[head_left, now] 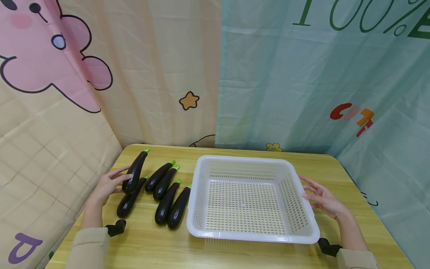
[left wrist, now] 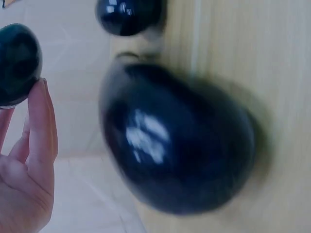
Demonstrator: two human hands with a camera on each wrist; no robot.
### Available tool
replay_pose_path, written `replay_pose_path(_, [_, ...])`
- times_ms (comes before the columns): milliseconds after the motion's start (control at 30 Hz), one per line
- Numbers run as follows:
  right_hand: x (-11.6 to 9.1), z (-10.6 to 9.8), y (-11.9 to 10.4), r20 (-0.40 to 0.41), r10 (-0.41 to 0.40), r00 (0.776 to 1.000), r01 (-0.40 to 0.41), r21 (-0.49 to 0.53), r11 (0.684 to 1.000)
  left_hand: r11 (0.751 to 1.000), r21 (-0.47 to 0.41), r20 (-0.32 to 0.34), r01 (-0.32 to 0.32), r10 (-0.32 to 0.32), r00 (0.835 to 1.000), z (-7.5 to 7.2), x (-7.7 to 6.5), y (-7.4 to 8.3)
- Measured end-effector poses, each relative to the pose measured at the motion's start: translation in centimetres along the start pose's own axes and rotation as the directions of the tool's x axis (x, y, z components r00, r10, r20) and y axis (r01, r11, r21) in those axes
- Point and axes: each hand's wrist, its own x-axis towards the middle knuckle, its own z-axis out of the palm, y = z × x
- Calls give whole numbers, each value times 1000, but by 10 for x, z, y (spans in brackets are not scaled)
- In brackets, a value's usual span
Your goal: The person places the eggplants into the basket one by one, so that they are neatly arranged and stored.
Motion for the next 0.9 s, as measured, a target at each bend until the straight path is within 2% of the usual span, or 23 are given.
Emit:
replay_pose_path(167, [1,0,0,7,0,1000,-1,12,1000,997,-74,-6,-32,32,999,19,2,16])
replay_pose_path(367, [1,0,0,-4,7,1000,-7,1,1000,995,-94,-6,-45,45,999,48,3,36])
replay_pose_path(667, [2,1,-1,-15,17,1000,-17,-18,1000,992,-114,59,-53,60,996,87,2,65])
replay_pose_path(900, [1,2,-2,-30,21,999,-22,-29,999,991,-122,101,-54,66,993,117,2,78])
